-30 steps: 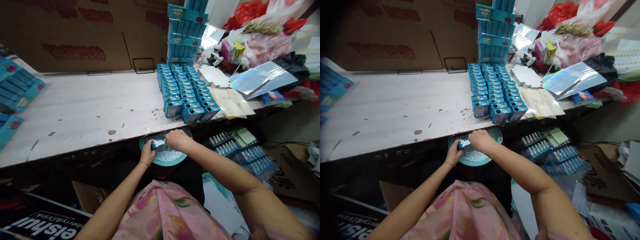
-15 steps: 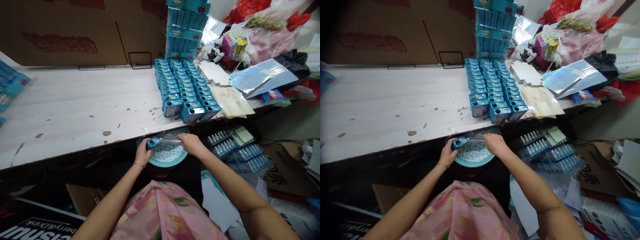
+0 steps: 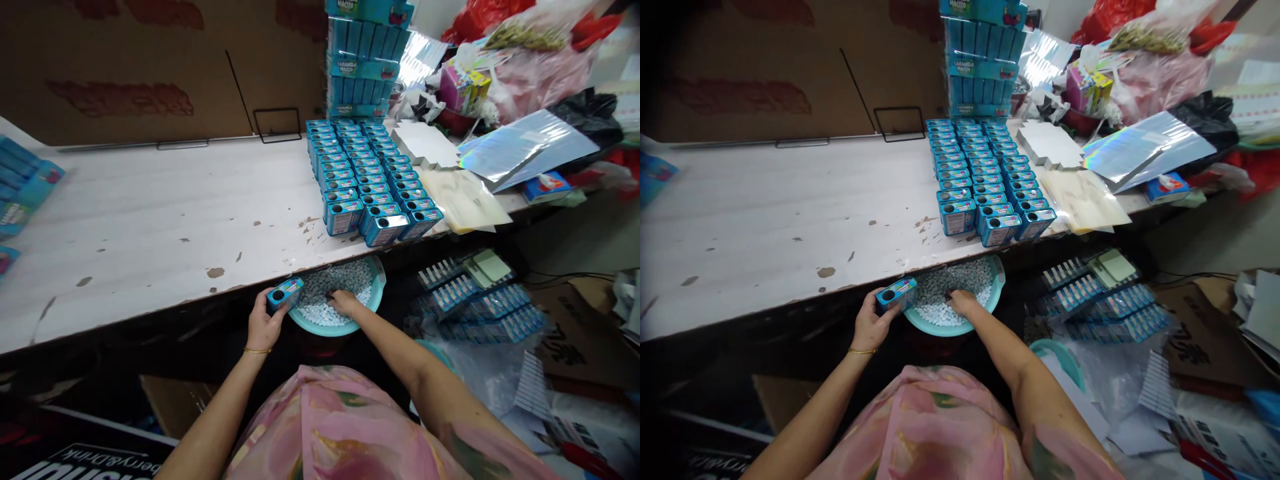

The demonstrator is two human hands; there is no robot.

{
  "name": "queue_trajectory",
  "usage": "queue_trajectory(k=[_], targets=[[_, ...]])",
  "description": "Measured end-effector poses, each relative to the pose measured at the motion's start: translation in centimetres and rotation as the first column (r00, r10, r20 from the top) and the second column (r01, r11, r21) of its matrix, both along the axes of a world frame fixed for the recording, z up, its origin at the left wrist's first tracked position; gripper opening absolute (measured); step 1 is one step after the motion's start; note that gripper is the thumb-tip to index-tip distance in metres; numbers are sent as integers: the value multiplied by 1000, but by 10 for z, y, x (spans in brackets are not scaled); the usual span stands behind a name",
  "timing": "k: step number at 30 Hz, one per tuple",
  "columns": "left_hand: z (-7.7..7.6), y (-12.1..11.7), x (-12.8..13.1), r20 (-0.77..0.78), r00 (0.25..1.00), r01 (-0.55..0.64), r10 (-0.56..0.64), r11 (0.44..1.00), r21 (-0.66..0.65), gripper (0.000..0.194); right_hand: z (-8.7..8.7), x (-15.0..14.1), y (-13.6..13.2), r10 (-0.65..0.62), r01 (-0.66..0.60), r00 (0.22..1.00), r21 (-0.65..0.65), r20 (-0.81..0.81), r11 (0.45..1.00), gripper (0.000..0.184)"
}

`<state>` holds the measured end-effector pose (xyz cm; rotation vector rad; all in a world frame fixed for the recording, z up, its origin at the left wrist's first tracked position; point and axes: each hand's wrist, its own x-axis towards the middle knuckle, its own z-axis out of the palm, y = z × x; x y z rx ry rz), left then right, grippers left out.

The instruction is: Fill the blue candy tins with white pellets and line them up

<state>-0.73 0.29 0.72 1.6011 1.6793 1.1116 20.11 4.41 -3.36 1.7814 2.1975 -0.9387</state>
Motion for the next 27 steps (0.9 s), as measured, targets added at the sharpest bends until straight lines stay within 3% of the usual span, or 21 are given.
queue_trajectory(k=[5, 8, 11, 15, 18, 23, 27], targets=[[-2, 0, -1, -9, 1000, -15, 15, 1000, 20, 43, 17, 45, -8, 20, 5, 978, 119, -208, 993, 33], [-2, 2, 5, -13, 1000, 27, -27, 999, 20, 41, 43, 66, -15, 58, 16, 939, 212, -339, 977, 29], [0, 7, 19, -45, 996, 84, -83, 996, 12, 39, 76, 76, -19, 110, -7, 933, 289, -343, 957, 29], [2, 14, 39, -127, 977, 169, -169, 986, -13, 36, 119, 71, -20, 133, -61, 971, 334, -198, 941, 33], [1, 16, 49, -177, 964, 198, -199, 980, -24, 37, 140, 59, -20, 156, -147, 988, 338, -1, 930, 32], [-5, 15, 52, -227, 950, 225, -214, 974, 22, 39, 157, 37, -22, 227, -329, 930, 382, 289, 864, 29], [-8, 15, 52, -234, 948, 225, -217, 974, 11, 40, 166, 15, -32, 270, -429, 888, 461, 371, 777, 30]])
